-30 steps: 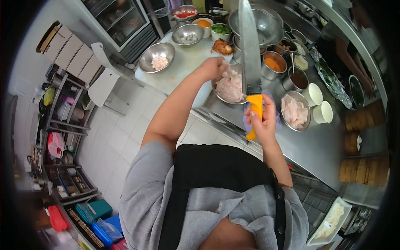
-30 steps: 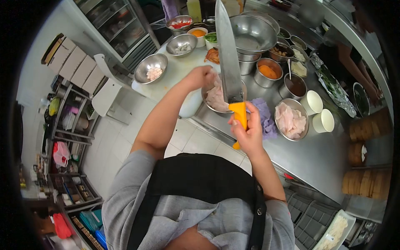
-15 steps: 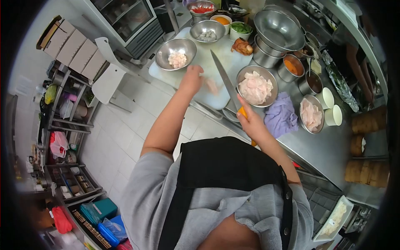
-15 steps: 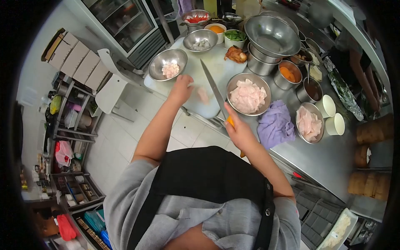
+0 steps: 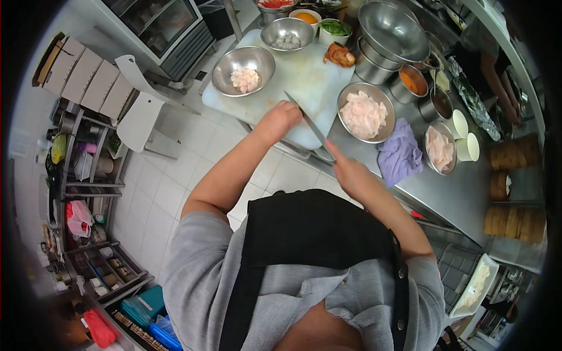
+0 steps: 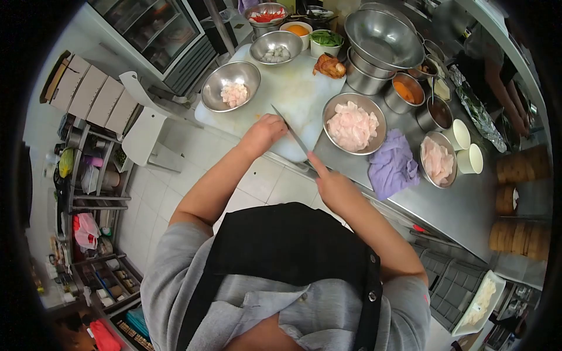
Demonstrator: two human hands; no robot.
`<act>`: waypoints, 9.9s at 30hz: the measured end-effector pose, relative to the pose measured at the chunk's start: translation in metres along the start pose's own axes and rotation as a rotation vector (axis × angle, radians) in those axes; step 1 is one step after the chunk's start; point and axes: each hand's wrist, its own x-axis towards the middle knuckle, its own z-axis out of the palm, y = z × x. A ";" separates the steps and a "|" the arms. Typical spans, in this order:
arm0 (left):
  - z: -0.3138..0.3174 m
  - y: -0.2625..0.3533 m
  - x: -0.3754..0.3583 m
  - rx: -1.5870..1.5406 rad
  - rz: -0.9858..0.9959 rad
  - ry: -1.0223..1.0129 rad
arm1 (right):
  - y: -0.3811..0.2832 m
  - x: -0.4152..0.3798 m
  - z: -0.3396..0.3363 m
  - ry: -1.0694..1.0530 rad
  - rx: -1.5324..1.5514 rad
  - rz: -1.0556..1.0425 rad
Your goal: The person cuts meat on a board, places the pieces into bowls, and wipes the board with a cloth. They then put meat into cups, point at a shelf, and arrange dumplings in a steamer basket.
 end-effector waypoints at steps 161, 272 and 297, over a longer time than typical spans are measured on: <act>-0.018 0.017 0.035 0.099 0.018 -0.078 | 0.035 -0.026 -0.019 0.336 0.394 -0.136; 0.020 0.024 0.001 0.134 -0.331 0.157 | -0.008 -0.029 0.000 0.308 0.268 -0.018; 0.010 0.019 -0.013 -0.073 -0.224 0.162 | -0.002 0.014 -0.003 -0.011 0.112 0.143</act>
